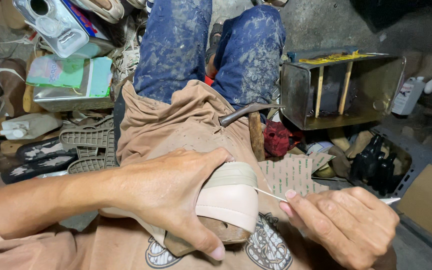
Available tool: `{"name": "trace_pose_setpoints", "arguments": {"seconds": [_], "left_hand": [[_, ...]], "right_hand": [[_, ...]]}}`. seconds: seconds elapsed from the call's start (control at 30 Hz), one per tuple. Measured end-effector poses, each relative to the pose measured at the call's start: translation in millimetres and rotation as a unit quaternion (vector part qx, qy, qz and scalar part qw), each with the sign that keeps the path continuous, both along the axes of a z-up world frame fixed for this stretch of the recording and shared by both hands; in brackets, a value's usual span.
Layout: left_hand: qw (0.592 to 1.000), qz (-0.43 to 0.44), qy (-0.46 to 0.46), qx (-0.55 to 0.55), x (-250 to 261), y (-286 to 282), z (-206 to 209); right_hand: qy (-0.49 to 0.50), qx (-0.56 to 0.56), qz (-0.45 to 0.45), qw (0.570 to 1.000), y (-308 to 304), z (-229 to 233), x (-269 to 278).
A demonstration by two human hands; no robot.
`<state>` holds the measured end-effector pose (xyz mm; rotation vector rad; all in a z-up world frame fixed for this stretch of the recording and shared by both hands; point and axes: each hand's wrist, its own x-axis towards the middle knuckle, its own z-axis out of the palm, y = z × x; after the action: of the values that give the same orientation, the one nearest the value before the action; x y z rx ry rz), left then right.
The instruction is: The person uses a hammer to tap the sole and heel of a beige shoe held on their lap. They then apply a liquid from a metal can onto the shoe's sole using a small applicator.
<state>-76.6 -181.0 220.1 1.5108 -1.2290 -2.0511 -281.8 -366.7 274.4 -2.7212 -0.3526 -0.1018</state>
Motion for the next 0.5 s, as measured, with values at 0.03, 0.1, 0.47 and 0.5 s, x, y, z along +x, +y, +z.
{"name": "trace_pose_setpoints", "arguments": {"seconds": [0.03, 0.1, 0.47, 0.5], "left_hand": [[1.000, -0.001, 0.001, 0.000, 0, 2, -1], [1.000, 0.018, 0.008, -0.008, 0, 4, -3], [1.000, 0.018, -0.007, -0.007, 2, 10, -6], [1.000, 0.025, -0.003, -0.013, 2, 12, -7]], "right_hand": [[0.001, 0.000, -0.001, 1.000, 2, -1, -1], [-0.016, 0.002, -0.002, 1.000, 4, -3, -2], [0.025, -0.025, -0.021, 0.999, 18, 3, -7], [0.023, -0.020, -0.037, 0.999, 20, 2, -8]]}}
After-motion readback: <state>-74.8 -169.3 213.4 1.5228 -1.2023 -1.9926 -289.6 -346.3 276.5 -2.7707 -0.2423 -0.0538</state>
